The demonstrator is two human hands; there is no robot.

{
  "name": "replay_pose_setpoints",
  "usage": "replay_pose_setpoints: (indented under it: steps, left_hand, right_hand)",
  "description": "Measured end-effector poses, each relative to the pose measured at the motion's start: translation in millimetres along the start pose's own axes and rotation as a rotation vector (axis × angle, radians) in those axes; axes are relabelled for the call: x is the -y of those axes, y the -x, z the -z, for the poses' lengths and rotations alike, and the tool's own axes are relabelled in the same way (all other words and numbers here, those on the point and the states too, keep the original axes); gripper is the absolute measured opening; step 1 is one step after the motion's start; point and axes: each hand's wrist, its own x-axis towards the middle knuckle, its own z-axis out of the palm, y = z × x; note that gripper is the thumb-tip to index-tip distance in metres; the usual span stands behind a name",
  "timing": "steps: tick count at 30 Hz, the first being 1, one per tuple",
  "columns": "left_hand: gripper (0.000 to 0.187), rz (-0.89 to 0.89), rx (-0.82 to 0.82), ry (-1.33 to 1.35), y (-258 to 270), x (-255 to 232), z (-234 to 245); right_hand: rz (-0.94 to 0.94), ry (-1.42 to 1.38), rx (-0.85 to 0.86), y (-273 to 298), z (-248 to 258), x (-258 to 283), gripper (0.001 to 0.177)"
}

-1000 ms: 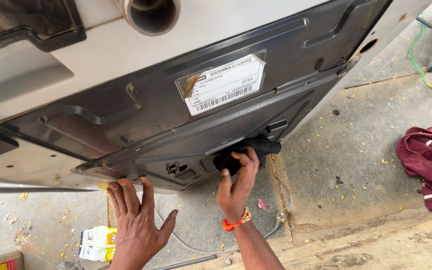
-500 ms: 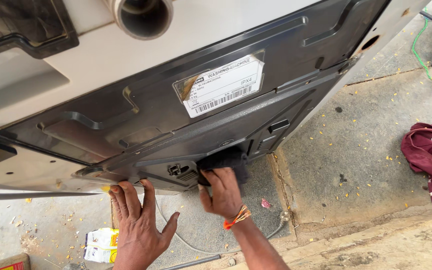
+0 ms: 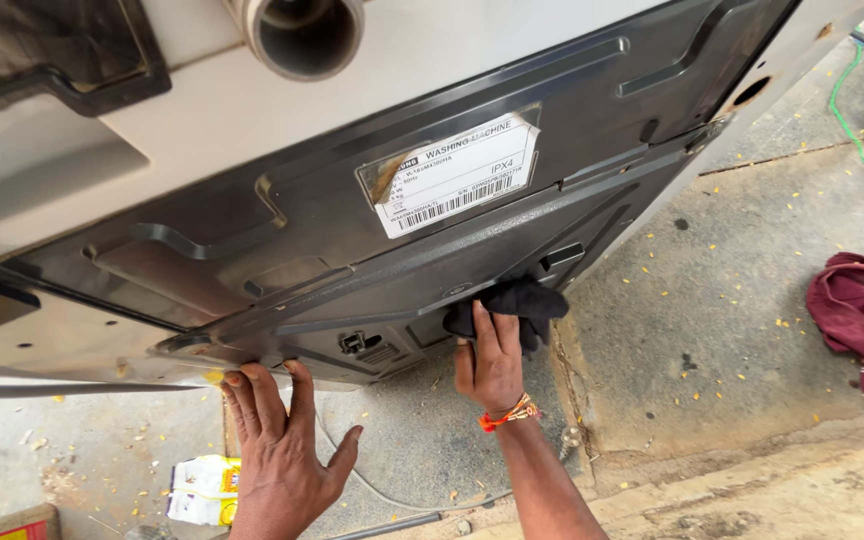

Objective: The person wipes the exterior back and side panels of a washing machine using a cloth.

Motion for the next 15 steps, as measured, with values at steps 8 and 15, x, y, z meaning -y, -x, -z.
replay_pose_setpoints:
  steps: [8,15]
  left_hand:
    - [0.103,0.049,0.029,0.001,-6.2,-5.4,2.3]
    - [0.103,0.042,0.031,-0.012,-6.7,-7.9,2.7]
  right_hand:
    - [-0.265,-0.04,0.11,61.8,-29.7,-16.7,0.064]
    - [-0.678,-0.265,0.106,77.7,-46.7,24.3,0.076]
